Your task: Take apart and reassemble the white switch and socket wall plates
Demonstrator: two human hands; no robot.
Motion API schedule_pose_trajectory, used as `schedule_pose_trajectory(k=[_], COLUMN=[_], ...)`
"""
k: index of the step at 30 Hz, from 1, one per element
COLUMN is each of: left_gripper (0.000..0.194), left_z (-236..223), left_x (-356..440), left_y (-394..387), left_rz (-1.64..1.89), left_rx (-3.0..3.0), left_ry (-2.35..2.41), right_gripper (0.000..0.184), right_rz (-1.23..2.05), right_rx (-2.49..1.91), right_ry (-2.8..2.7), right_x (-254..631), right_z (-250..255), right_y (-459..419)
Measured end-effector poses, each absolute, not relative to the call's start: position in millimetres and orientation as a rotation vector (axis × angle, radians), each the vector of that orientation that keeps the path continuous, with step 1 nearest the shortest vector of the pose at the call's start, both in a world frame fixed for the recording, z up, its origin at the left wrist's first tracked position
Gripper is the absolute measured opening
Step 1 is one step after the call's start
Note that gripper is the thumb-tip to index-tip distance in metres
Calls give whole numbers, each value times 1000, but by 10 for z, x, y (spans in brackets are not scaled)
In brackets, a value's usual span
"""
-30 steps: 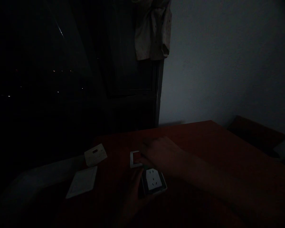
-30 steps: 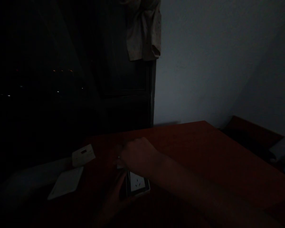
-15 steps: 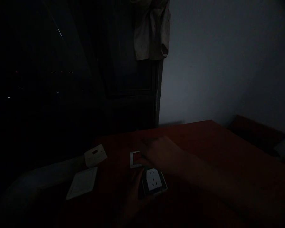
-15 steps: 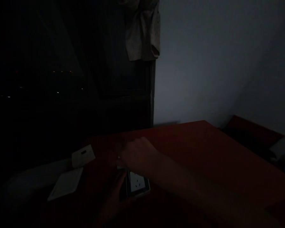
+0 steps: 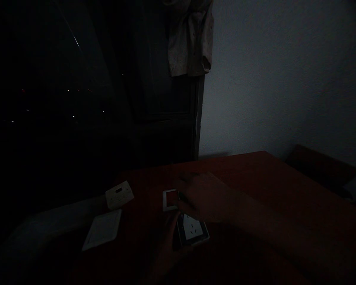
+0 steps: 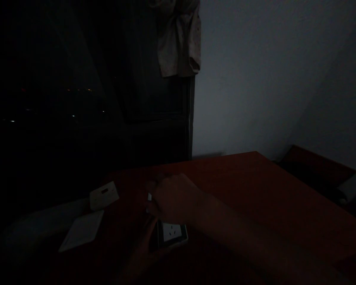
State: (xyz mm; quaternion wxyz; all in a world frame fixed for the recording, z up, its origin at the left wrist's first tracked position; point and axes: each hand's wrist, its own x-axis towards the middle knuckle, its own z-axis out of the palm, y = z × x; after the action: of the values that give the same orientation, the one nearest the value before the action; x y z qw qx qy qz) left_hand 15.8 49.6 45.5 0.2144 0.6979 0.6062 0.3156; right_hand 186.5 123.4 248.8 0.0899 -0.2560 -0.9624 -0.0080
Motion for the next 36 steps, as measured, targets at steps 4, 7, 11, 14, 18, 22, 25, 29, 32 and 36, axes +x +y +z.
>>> schedule_pose_trajectory(k=[4,7,11,14,18,22,25,29,32,36], left_gripper=[82,83,83,81,81,81,81,84,81,82], left_z=[467,431,387,375,395,421,420,411,407,407], left_x=[160,155,150,152,152,135,125,119,124,148], left_y=[504,499,496,502,504,501,500,497,496,494], left_rz=[869,867,844,884,851,808,817,836,844,869], left_rx=[1969,1970,1944,1953,1938,1988,1964,1955,1959,1962], left_ry=[1614,1645,1676,1637,1676,1708,1651,1641,1660,1681], right_gripper=[26,20,25,25,32,28,28,29,30,29], right_rz=[118,58,-59,37,124,3,-35,119,149,16], right_rx=[-569,-607,-765,-672,-619,-804,-851,-665,-669,-870], right_ry=[-2887,-2882,-2839,-2827,-2850,-2880,-2863,-2863,-2847,-2832], right_x=[1899,1867,1841,1870,1880,1844,1862,1918,1898,1830], right_z=[2495,2462,2442,2463,2483,2480,2483,2480,2454,2427], right_y=[1255,1271,1244,1220,1237,1254,1238,1228,1242,1239])
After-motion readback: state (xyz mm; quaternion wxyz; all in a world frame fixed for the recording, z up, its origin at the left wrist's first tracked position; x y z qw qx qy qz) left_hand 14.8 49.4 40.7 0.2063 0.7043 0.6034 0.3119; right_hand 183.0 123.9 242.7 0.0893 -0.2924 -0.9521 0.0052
